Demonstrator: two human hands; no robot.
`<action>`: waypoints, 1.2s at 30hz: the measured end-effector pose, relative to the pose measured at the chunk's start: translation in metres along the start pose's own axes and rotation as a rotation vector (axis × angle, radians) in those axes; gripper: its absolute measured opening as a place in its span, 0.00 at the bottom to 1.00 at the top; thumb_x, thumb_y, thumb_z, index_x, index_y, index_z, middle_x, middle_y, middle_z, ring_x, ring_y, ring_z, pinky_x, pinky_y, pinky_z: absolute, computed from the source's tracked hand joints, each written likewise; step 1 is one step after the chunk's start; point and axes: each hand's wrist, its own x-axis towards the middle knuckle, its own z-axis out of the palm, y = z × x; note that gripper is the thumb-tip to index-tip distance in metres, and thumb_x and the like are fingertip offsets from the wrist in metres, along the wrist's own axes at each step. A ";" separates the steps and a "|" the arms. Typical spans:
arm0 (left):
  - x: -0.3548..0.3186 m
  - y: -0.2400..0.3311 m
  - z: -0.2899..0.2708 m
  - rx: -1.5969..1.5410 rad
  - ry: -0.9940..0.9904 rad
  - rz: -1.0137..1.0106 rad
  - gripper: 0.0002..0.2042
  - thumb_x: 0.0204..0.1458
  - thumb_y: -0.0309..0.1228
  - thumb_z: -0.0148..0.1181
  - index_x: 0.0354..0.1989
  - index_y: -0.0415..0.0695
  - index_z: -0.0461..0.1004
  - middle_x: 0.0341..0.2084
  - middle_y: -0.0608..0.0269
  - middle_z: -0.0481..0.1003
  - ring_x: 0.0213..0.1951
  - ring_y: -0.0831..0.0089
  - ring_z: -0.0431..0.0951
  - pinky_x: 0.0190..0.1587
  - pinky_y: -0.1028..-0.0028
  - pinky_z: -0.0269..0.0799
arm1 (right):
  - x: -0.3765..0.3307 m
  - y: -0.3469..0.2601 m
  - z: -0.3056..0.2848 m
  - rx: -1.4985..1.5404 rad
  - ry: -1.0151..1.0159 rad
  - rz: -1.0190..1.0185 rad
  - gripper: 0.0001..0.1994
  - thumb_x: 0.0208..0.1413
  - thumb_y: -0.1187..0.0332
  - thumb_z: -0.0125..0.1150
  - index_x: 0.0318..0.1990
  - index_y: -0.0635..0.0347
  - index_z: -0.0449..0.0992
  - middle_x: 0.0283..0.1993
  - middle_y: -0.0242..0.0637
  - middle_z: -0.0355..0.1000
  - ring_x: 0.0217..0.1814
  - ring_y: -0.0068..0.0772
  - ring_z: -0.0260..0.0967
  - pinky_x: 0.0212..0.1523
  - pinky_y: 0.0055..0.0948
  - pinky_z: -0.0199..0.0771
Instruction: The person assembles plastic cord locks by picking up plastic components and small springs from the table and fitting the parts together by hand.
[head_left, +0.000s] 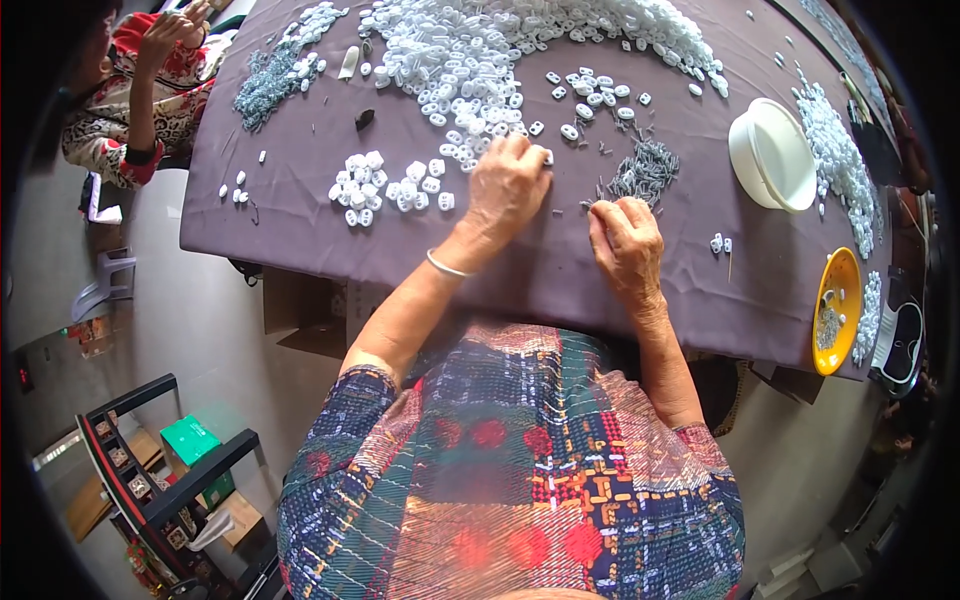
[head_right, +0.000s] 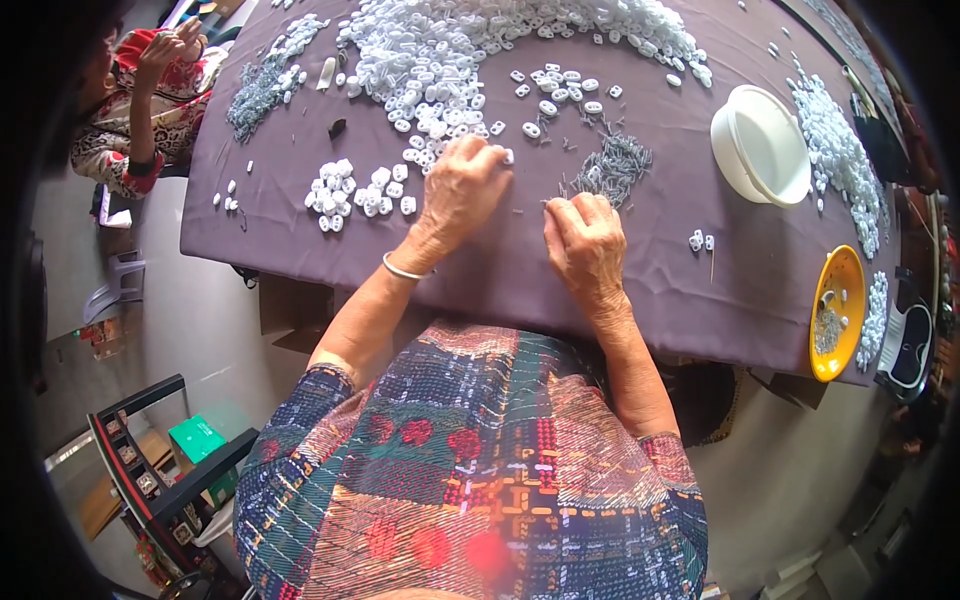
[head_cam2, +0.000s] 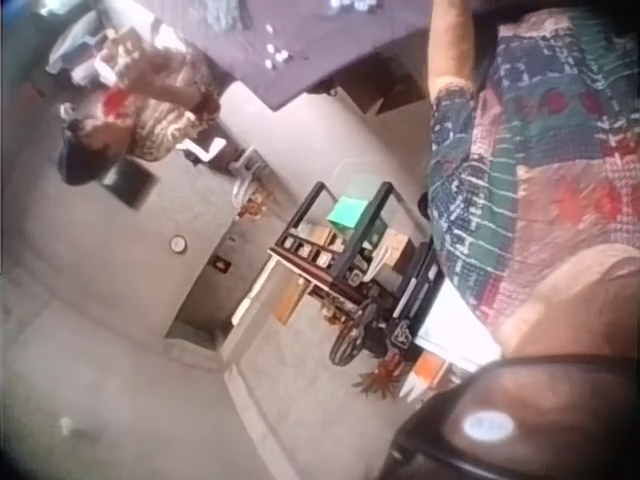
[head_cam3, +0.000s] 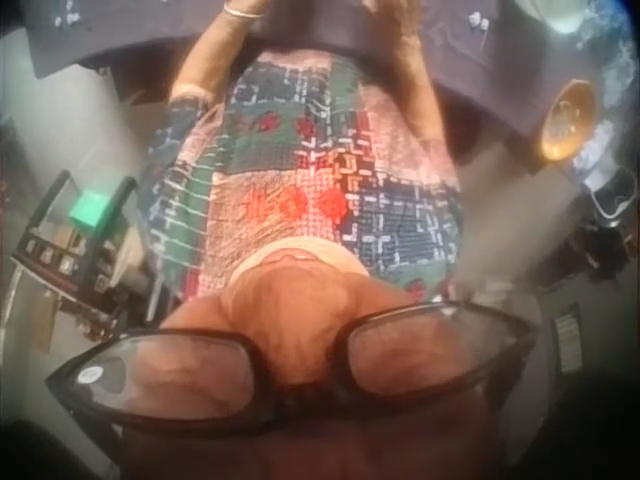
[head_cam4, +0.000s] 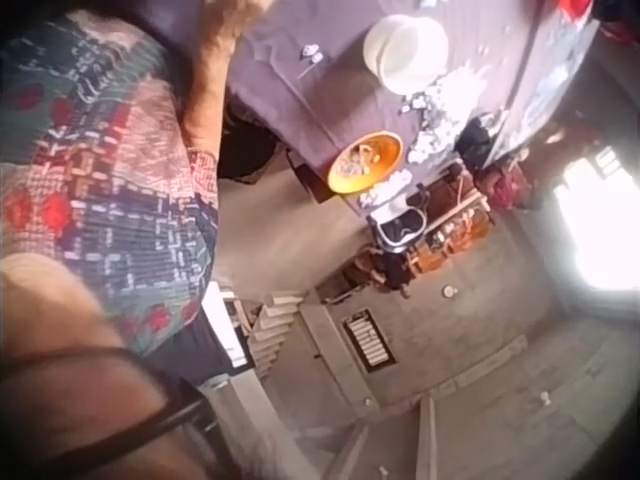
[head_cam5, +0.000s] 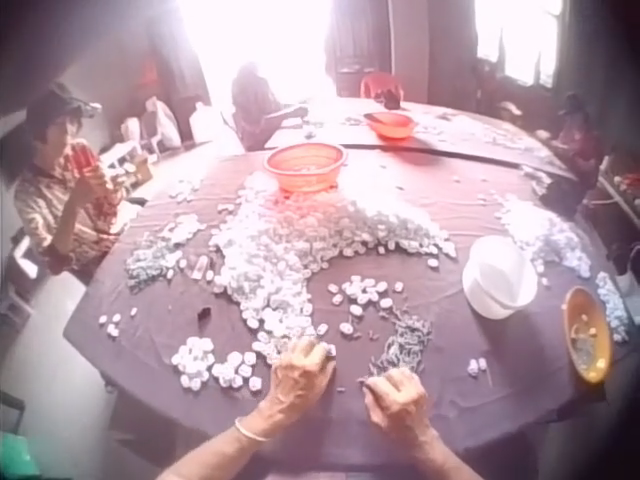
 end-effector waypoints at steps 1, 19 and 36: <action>-0.005 0.007 0.000 -0.060 -0.004 0.029 0.11 0.37 0.27 0.63 0.32 0.44 0.73 0.30 0.61 0.71 0.36 0.62 0.71 0.39 0.67 0.69 | -0.002 0.001 -0.001 -0.004 -0.003 0.008 0.06 0.41 0.74 0.61 0.29 0.59 0.73 0.26 0.35 0.64 0.31 0.38 0.63 0.33 0.33 0.65; -0.073 0.014 -0.037 -0.194 0.031 -0.124 0.14 0.35 0.22 0.66 0.34 0.43 0.74 0.34 0.61 0.72 0.39 0.63 0.70 0.42 0.69 0.66 | 0.012 0.002 0.000 0.011 -0.152 -0.021 0.08 0.39 0.77 0.61 0.30 0.58 0.73 0.27 0.35 0.65 0.32 0.37 0.65 0.34 0.33 0.66; -0.074 0.007 -0.037 -0.289 0.045 -0.240 0.17 0.34 0.24 0.66 0.37 0.42 0.73 0.36 0.58 0.71 0.40 0.61 0.69 0.43 0.67 0.66 | -0.002 -0.015 0.011 -0.032 -0.096 -0.042 0.08 0.41 0.80 0.59 0.31 0.62 0.69 0.30 0.41 0.67 0.33 0.42 0.66 0.36 0.34 0.67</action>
